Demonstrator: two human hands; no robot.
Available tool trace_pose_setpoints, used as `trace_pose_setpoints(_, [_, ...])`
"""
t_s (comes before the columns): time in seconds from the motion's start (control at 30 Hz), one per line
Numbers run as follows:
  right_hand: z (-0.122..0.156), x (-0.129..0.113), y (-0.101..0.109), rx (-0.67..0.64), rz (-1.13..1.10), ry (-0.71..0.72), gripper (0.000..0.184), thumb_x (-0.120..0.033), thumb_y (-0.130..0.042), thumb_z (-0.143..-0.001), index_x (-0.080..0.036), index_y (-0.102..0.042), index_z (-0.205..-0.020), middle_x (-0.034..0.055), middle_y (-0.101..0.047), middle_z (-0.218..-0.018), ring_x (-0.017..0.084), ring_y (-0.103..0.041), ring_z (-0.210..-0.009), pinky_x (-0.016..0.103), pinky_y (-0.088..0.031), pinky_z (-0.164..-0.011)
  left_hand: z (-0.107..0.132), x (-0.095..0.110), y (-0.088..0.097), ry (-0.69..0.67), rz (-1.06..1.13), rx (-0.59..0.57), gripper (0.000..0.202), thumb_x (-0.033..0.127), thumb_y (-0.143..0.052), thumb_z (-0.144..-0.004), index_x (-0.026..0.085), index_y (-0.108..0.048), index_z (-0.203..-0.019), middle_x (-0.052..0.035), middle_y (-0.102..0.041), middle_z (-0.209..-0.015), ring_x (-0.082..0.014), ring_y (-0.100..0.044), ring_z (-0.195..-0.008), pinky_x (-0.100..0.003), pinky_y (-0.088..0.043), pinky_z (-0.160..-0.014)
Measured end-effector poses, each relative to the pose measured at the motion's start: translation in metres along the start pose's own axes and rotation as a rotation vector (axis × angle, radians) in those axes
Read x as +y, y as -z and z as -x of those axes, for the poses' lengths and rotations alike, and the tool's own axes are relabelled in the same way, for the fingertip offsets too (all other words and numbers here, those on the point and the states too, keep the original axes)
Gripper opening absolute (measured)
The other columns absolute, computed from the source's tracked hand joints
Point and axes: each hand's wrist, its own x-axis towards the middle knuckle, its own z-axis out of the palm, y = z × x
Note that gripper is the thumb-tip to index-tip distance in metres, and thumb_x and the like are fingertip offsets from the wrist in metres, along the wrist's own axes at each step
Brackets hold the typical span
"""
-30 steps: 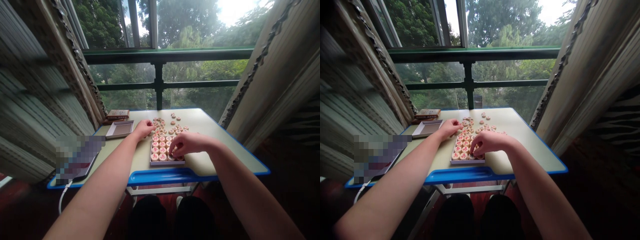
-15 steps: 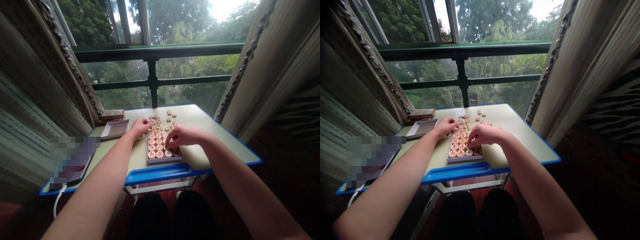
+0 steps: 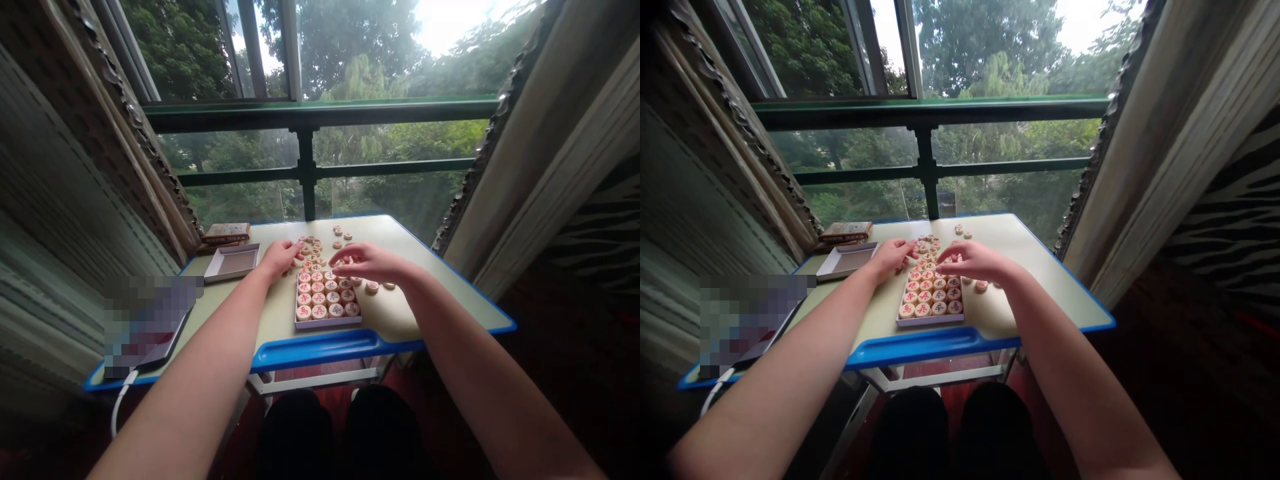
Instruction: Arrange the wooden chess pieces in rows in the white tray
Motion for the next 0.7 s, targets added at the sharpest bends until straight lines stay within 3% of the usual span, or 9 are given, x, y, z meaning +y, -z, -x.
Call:
trace_pose_setpoints(0.07, [0.003, -0.001, 0.001, -0.063, 0.032, 0.064, 0.048, -0.05, -0.067, -0.067, -0.028, -0.066, -0.11, 0.0052, -0.056, -0.12, 0.025, -0.048, -0.113, 0.032, -0.04, -0.091, 0.002, 0.0, 0.0, -0.004, -0.006, 0.016, 0.029, 0.039, -0.056, -0.079, 0.015, -0.05, -0.064, -0.0047, -0.065, -0.071, -0.0043, -0.043, -0.038, -0.017, -0.028, -0.034])
trace_pose_setpoints(0.13, [0.005, -0.001, 0.0, -0.153, 0.081, 0.098, 0.066, -0.048, -0.074, -0.059, -0.035, -0.057, -0.121, 0.0016, -0.042, -0.137, 0.028, -0.032, -0.129, 0.036, -0.032, -0.102, 0.003, 0.0, 0.0, -0.004, -0.02, 0.018, 0.029, 0.039, -0.055, -0.079, 0.015, -0.051, -0.065, -0.0041, -0.065, -0.069, -0.004, -0.04, -0.036, -0.018, -0.028, -0.033])
trace_pose_setpoints(0.23, [0.007, 0.001, -0.007, -0.222, 0.156, 0.074, 0.1, -0.049, -0.08, -0.048, -0.034, -0.038, -0.137, 0.0036, -0.024, -0.148, 0.033, -0.019, -0.135, 0.041, -0.025, -0.107, 0.004, 0.0, -0.001, 0.0, -0.038, -0.006, 0.029, 0.041, -0.055, -0.079, 0.015, -0.052, -0.066, -0.0031, -0.064, -0.067, -0.0039, -0.039, -0.035, -0.018, -0.027, -0.033])
trace_pose_setpoints(0.3, [0.007, 0.001, -0.011, -0.233, 0.193, 0.049, 0.111, -0.05, -0.082, -0.043, -0.03, -0.033, -0.141, 0.0074, -0.025, -0.148, 0.035, -0.018, -0.135, 0.043, -0.024, -0.108, 0.004, 0.001, -0.001, -0.003, -0.045, -0.012, 0.029, 0.042, -0.057, -0.077, 0.015, -0.052, -0.067, -0.0025, -0.064, -0.067, -0.0039, -0.039, -0.035, -0.018, -0.027, -0.033])
trace_pose_setpoints(0.37, [0.005, 0.0, -0.013, -0.22, 0.189, 0.072, 0.102, -0.052, -0.08, -0.047, -0.029, -0.039, -0.138, 0.0078, -0.034, -0.142, 0.034, -0.025, -0.132, 0.043, -0.027, -0.106, 0.005, 0.002, -0.002, -0.012, -0.053, -0.009, 0.03, 0.043, -0.059, -0.075, 0.016, -0.052, -0.066, -0.002, -0.064, -0.067, -0.0038, -0.039, -0.035, -0.018, -0.027, -0.033])
trace_pose_setpoints(0.47, [0.001, -0.001, -0.014, -0.11, 0.149, 0.158, 0.053, -0.051, -0.067, -0.069, -0.029, -0.06, -0.117, 0.0051, -0.052, -0.126, 0.027, -0.04, -0.122, 0.04, -0.03, -0.104, 0.006, 0.003, -0.002, -0.024, -0.069, -0.011, 0.03, 0.043, -0.06, -0.074, 0.015, -0.053, -0.066, -0.0015, -0.063, -0.065, -0.0038, -0.038, -0.035, -0.018, -0.026, -0.033])
trace_pose_setpoints(0.53, [-0.004, 0.0, -0.015, -0.001, 0.14, 0.188, 0.029, -0.043, -0.06, -0.079, -0.026, -0.069, -0.101, 0.0057, -0.058, -0.115, 0.024, -0.046, -0.114, 0.039, -0.033, -0.1, 0.007, 0.003, -0.002, -0.023, -0.079, -0.015, 0.029, 0.043, -0.059, -0.074, 0.015, -0.054, -0.066, -0.0018, -0.063, -0.064, -0.0038, -0.039, -0.035, -0.018, -0.025, -0.033])
trace_pose_setpoints(0.6, [-0.009, 0.004, -0.017, 0.07, 0.15, 0.207, 0.02, -0.035, -0.06, -0.08, -0.024, -0.072, -0.092, 0.0068, -0.061, -0.108, 0.022, -0.05, -0.107, 0.037, -0.036, -0.096, 0.006, 0.002, -0.002, -0.023, -0.077, -0.019, 0.03, 0.043, -0.058, -0.075, 0.015, -0.053, -0.066, -0.003, -0.063, -0.067, -0.0039, -0.04, -0.036, -0.017, -0.025, -0.033])
trace_pose_setpoints(0.7, [-0.013, 0.01, -0.02, 0.065, 0.191, 0.238, 0.014, -0.027, -0.065, -0.076, -0.024, -0.074, -0.086, 0.0061, -0.062, -0.104, 0.02, -0.054, -0.098, 0.037, -0.036, -0.095, 0.003, -0.001, -0.001, -0.025, -0.075, -0.021, 0.031, 0.044, -0.057, -0.075, 0.015, -0.053, -0.065, -0.0037, -0.064, -0.068, -0.0043, -0.04, -0.036, -0.018, -0.025, -0.033])
